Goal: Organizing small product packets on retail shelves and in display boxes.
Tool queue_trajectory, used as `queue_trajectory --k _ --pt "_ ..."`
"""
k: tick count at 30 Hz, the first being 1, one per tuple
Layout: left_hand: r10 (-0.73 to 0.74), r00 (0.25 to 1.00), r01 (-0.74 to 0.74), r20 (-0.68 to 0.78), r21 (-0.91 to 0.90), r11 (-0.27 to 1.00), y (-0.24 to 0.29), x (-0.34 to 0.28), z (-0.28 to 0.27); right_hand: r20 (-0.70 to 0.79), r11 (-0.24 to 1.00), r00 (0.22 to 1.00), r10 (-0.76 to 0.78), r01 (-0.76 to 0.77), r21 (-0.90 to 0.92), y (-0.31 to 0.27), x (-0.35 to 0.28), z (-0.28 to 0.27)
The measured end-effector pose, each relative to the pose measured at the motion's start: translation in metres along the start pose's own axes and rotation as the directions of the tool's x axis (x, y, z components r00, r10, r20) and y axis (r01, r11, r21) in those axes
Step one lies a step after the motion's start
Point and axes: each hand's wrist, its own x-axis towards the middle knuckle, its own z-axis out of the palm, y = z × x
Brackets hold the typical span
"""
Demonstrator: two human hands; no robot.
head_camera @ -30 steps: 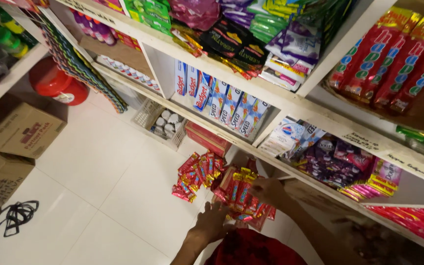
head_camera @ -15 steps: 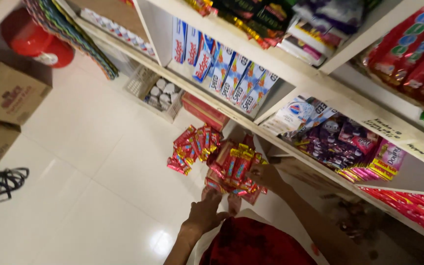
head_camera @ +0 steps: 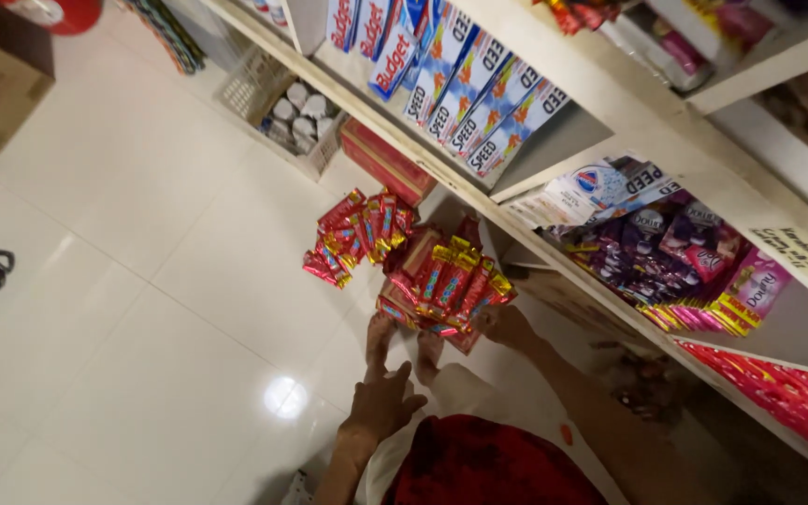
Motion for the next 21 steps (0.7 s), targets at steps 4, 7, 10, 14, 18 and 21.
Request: queue_trajectory --k 4,7,10,14,18,21 --pt "-0.046 0.998 0.047 0.031 -0.033 0.998 -0.005 0.010 0.016 0.027 1.000 1.000 -0.010 0.011 -0.028 0.026 0.010 0.019" --pt "-0.073 0.997 0.072 -0.002 -0.045 0.996 -0.014 0.018 0.028 0.088 0.991 0.990 0.114 -0.107 -0.087 0.029 0.017 0.029" --pt "0.012 0.993 -0.025 -0.115 -0.120 0.992 -0.034 0.033 0.051 0.117 0.985 0.982 0.146 -0.133 -0.113 0.038 0.025 0.041" --pt "-0.069 0.997 0.063 -0.032 -0.155 0.986 -0.023 0.031 0.020 0.149 0.992 0.983 0.107 -0.096 -0.084 0.048 0.036 0.055" --pt "-0.139 0.990 0.139 0.011 -0.126 0.982 -0.036 0.042 0.018 0.194 0.997 0.978 0.076 -0.068 -0.048 0.053 0.050 0.065" --pt "-0.170 0.984 0.176 0.057 -0.121 0.977 -0.048 0.047 0.012 0.212 0.996 0.976 0.040 -0.020 -0.092 0.057 0.065 0.079"
